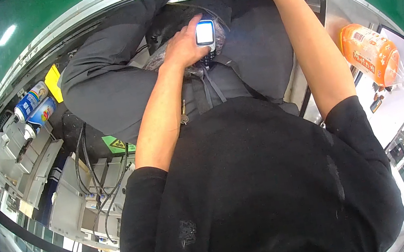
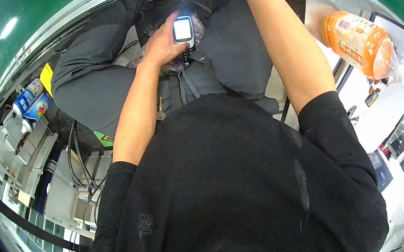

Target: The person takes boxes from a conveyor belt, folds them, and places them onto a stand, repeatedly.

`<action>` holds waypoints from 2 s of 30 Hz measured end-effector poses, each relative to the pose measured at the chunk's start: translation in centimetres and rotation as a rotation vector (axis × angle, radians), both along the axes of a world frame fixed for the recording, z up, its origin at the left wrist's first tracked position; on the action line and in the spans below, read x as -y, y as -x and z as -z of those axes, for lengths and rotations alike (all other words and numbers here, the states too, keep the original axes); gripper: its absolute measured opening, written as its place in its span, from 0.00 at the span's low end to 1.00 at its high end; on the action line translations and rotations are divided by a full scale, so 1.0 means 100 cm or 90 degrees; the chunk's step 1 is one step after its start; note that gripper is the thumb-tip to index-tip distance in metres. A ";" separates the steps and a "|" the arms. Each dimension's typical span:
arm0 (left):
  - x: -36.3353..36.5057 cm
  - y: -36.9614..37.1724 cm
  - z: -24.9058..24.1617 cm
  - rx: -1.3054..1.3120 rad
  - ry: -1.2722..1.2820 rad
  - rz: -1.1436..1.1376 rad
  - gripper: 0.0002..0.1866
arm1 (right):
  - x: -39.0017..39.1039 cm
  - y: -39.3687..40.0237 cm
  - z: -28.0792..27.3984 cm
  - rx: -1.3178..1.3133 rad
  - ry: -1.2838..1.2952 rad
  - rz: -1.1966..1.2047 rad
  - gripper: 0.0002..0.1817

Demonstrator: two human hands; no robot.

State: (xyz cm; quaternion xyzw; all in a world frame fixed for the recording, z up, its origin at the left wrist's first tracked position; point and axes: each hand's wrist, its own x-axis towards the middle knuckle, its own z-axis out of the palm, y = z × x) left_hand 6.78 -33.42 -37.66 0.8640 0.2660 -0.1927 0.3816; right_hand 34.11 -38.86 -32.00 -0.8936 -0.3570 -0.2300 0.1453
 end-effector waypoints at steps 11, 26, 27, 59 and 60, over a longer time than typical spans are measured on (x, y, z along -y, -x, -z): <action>-0.001 0.001 -0.003 0.003 0.004 0.003 0.46 | 0.000 0.000 0.002 -0.009 0.004 0.000 0.27; -0.001 0.002 0.000 -0.012 0.008 0.007 0.46 | 0.000 -0.001 0.002 -0.021 0.007 -0.001 0.28; -0.001 0.002 0.000 -0.013 0.004 0.007 0.46 | 0.000 -0.001 0.002 -0.025 0.007 -0.002 0.29; 0.002 -0.002 -0.004 -0.049 0.010 0.021 0.47 | -0.001 0.009 -0.008 -0.132 0.014 0.040 0.31; -0.001 -0.004 -0.005 -0.051 0.006 0.025 0.47 | -0.002 0.009 -0.010 -0.139 0.012 0.042 0.31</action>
